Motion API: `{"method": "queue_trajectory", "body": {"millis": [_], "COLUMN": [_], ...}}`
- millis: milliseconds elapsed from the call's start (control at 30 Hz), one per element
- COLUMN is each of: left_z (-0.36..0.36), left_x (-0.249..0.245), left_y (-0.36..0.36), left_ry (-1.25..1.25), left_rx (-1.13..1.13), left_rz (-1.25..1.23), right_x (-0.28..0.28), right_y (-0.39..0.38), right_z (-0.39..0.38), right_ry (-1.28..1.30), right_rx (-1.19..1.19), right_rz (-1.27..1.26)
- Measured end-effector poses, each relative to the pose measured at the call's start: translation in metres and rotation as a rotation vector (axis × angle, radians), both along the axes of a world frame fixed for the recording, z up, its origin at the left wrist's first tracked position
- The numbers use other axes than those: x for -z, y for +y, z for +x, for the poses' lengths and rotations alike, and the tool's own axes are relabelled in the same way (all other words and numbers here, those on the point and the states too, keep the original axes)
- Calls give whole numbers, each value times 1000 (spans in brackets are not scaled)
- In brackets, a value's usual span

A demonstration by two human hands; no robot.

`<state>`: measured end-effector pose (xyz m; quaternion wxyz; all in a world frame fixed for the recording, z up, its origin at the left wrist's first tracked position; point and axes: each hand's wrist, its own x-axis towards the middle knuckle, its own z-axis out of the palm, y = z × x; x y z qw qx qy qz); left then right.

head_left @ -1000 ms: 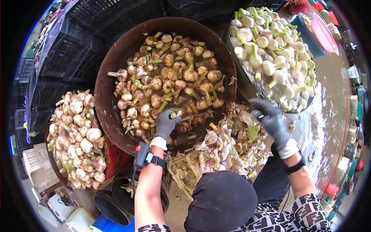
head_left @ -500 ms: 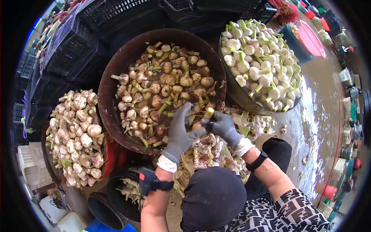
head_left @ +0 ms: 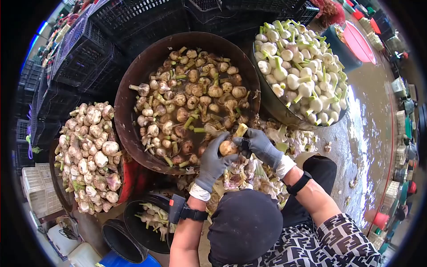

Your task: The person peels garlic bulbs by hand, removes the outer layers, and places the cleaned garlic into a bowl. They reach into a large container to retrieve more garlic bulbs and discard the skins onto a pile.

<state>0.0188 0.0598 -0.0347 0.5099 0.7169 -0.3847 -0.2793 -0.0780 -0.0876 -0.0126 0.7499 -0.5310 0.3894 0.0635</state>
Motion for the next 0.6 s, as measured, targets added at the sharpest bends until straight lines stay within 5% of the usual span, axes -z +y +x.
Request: {"method": "queue_trajectory", "body": {"millis": [167, 233, 267, 367, 400, 433, 533, 600], "left_z": [2, 0, -2, -2, 1, 2, 2, -6], "left_x": [6, 7, 7, 5, 11, 20, 21, -10], "left_y": [4, 9, 9, 2, 4, 5, 3, -4], "left_ry": [356, 1216, 1314, 1639, 1736, 1736, 1755, 1160], "left_rx": [-28, -132, -150, -370, -314, -309, -206, -270], "left_rz": [-56, -252, -261, -208, -212, -212, -267, -151], "right_x": [5, 0, 0, 7, 14, 19, 19, 22], "right_y": [0, 3, 5, 11, 11, 11, 12, 14], "right_z": [-5, -7, -8, -11, -13, -16, -14, -13], "right_ry": [-93, -194, -195, -141, -243, -342, -373, -403], "right_rx": [58, 65, 64, 44, -63, -169, -83, 36], "right_rz": [156, 158, 158, -107, -370, -635, -688, -639]}}
